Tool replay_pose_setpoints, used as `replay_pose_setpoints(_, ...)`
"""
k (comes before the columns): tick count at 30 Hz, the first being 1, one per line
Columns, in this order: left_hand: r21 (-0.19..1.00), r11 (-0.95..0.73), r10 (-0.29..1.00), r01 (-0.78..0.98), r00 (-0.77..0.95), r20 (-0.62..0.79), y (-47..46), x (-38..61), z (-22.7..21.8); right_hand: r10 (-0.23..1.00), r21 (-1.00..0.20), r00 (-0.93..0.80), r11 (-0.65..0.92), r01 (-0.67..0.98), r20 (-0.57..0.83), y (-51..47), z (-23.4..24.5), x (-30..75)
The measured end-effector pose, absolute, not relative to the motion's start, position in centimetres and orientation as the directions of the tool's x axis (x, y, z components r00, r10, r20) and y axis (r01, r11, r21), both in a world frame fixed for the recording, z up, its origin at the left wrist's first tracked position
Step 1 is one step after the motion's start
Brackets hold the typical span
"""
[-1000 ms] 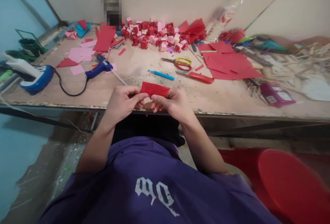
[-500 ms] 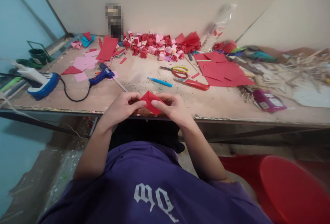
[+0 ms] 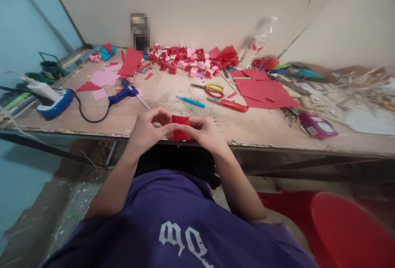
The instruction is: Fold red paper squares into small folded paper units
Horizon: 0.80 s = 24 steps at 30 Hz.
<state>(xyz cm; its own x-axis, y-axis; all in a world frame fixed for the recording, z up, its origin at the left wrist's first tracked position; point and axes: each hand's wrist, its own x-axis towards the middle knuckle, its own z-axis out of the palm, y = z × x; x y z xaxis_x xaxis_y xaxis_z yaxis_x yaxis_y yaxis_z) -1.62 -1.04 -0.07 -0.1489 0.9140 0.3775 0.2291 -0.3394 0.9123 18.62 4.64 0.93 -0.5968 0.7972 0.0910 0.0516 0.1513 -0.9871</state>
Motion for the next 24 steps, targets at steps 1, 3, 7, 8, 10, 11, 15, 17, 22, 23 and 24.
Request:
replay_pose_setpoints(1, 0.912, -0.339, 0.915, 0.231, -0.143, 0.377, -1.04, -1.63, -0.05, 0.796, -0.986, -0.597, 0.156, 0.051, 0.095, 4.56, 1.03, 18.59)
replay_pose_setpoints(3, 0.916, -0.337, 0.919, 0.22, -0.136, 0.37, -1.01, -1.62, -0.01, 0.802, -0.986, -0.589, 0.159, 0.051, 0.099, 4.41, 1.12, 18.48)
replay_pose_setpoints(7, 0.928, -0.338, 0.931, 0.158, -0.091, 0.354, -0.95, -1.6, 0.09, 0.828, -0.977, -0.544, 0.204, 0.068, 0.135, 4.34, 0.84, 18.21)
replay_pose_setpoints(8, 0.93, -0.335, 0.934, 0.151, -0.077, 0.349, -0.97, -1.64, 0.15, 0.835, -0.973, -0.53, 0.217, 0.074, 0.146, 4.36, 0.73, 18.18)
replay_pose_setpoints(10, 0.939, -0.317, 0.942, 0.135, -0.074, 0.328, -1.08, -1.77, 0.34, 0.852, -0.974, -0.499, 0.216, 0.067, 0.155, 4.41, 0.54, 18.19)
replay_pose_setpoints(11, 0.947, -0.3, 0.947, 0.118, -0.083, 0.311, -1.15, -1.84, 0.46, 0.86, -0.979, -0.488, 0.199, 0.054, 0.147, 4.44, 0.48, 18.23)
replay_pose_setpoints(15, 0.963, -0.258, 0.958, 0.082, -0.106, 0.266, -1.43, -2.03, 0.88, 0.869, -0.995, -0.486, 0.103, -0.006, 0.093, 4.41, 0.54, 18.44)
replay_pose_setpoints(17, 0.948, -0.296, 0.945, 0.118, -0.111, 0.309, -1.5, -2.03, 0.94, 0.871, -0.996, -0.484, 0.076, -0.037, 0.084, 4.32, 0.69, 18.48)
replay_pose_setpoints(22, 0.922, -0.347, 0.921, 0.169, -0.123, 0.369, -1.54, -1.95, 0.8, 0.881, -0.996, -0.463, 0.084, -0.041, 0.094, 4.13, 1.11, 18.38)
replay_pose_setpoints(23, 0.924, -0.341, 0.924, 0.173, -0.122, 0.363, -1.55, -1.93, 0.78, 0.883, -0.996, -0.46, 0.089, -0.033, 0.094, 4.12, 1.18, 18.37)
replay_pose_setpoints(24, 0.927, -0.331, 0.927, 0.174, -0.124, 0.354, -1.56, -1.91, 0.76, 0.886, -0.995, -0.454, 0.095, -0.022, 0.094, 4.11, 1.24, 18.36)
